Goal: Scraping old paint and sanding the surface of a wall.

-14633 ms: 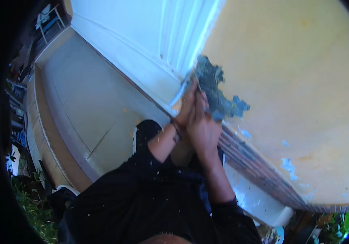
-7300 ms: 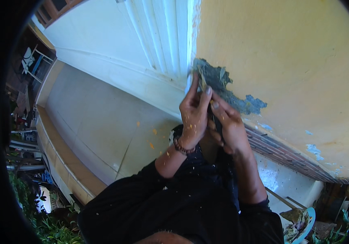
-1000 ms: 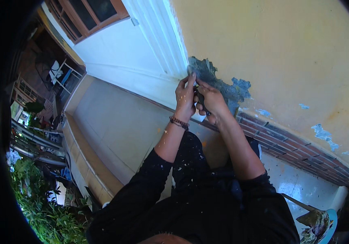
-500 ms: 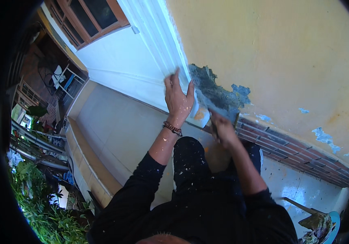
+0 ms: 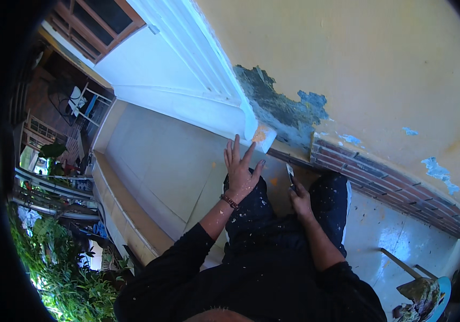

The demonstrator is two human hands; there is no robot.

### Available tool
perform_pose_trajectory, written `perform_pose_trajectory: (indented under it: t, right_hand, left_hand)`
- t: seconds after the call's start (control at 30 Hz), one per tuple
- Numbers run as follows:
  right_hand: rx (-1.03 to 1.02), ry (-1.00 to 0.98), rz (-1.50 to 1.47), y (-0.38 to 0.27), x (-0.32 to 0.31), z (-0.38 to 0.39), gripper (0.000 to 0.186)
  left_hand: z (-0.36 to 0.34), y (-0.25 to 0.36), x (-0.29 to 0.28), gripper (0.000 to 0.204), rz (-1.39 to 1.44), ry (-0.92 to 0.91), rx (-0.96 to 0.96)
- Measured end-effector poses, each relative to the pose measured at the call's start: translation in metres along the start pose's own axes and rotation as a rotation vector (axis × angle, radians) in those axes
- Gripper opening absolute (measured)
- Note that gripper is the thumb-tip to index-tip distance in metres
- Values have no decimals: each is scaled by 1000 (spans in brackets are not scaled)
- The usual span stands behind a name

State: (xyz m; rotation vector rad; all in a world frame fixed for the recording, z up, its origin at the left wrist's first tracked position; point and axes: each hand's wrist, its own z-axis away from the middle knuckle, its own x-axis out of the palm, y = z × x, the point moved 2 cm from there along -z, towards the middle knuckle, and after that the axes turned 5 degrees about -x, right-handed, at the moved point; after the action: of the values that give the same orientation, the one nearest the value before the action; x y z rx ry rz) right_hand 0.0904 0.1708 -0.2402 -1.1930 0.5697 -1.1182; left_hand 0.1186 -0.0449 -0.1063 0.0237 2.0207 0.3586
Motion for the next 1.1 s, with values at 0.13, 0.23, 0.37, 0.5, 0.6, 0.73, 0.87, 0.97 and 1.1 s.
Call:
perform_pose_trajectory:
  t: [0.13, 0.23, 0.37, 0.5, 0.6, 0.73, 0.87, 0.97, 1.1]
  right_hand:
    - [-243, -2, 250, 38, -11, -16, 61]
    - [-303, 10, 562, 27, -3, -5, 62]
    - [-16, -6, 796, -3, -6, 18, 59]
    - [-5, 92, 762, 11, -19, 6, 56]
    - [-94, 206, 608, 17, -25, -4, 51]
    - [-277, 247, 571, 21, -22, -7, 52]
    - [-308, 280, 489, 28, -26, -15, 52]
    - [-253, 289, 495, 20, -23, -11, 51]
    - [-383, 266, 457, 5, -19, 2, 51]
  left_hand:
    - [33, 20, 18, 64, 266, 101, -154]
    - [44, 22, 25, 66, 476, 55, -219]
    - [38, 24, 30, 65, 503, 39, -157]
    - [39, 21, 36, 63, 536, 37, -160]
    - [45, 23, 41, 60, 578, 38, -182]
    - [66, 34, 47, 57, 634, -90, -255]
    - [86, 56, 54, 59, 688, -193, -264]
    - [86, 60, 55, 60, 715, -187, -280]
    - [66, 65, 47, 64, 772, -146, -292]
